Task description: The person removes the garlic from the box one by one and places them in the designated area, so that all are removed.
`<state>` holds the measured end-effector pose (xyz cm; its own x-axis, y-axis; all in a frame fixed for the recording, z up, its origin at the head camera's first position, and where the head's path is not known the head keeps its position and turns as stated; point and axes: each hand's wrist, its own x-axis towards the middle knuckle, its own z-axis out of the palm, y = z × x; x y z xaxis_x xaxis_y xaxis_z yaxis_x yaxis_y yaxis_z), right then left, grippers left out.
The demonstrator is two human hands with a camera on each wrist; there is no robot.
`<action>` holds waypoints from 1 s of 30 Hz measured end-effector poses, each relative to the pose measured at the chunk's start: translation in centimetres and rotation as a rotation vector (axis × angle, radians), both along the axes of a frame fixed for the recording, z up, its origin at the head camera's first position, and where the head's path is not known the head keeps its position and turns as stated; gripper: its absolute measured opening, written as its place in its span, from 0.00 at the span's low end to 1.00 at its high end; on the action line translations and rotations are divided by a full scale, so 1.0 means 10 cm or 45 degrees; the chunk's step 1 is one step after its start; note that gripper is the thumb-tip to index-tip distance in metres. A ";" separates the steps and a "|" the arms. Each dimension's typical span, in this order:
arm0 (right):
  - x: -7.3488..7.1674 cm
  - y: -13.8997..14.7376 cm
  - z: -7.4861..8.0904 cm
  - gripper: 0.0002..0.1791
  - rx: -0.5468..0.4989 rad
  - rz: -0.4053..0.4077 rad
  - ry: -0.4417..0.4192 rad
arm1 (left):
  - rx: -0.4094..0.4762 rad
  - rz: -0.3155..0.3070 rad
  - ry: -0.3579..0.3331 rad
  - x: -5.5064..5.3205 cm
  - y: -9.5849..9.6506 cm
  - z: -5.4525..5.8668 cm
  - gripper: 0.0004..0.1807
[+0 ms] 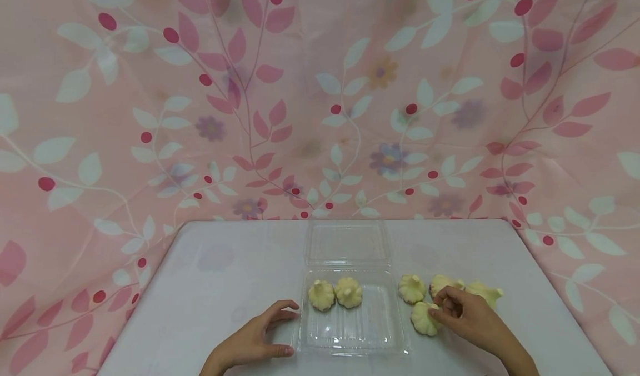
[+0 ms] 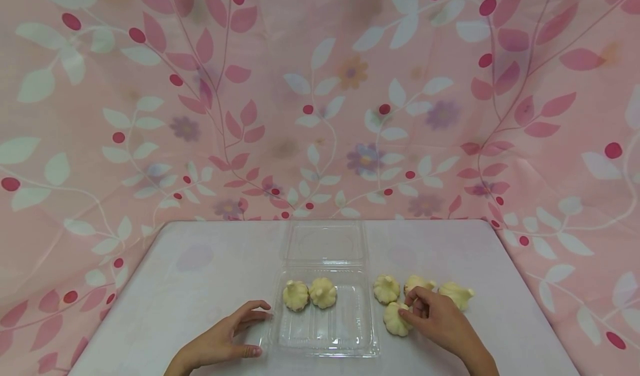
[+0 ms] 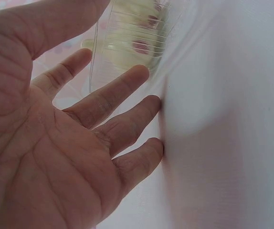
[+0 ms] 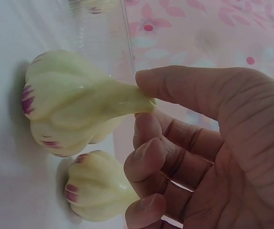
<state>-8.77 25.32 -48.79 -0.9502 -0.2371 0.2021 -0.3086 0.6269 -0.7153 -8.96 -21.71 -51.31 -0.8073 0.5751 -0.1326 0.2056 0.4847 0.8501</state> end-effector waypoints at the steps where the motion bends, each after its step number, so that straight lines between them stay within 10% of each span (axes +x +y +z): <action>1: 0.00 0.00 0.00 0.13 0.003 0.005 0.006 | 0.004 -0.002 0.001 0.00 0.00 0.00 0.42; 30: -0.01 0.03 0.05 0.12 -0.035 0.083 0.029 | 0.005 -0.012 -0.006 -0.01 -0.01 -0.03 0.42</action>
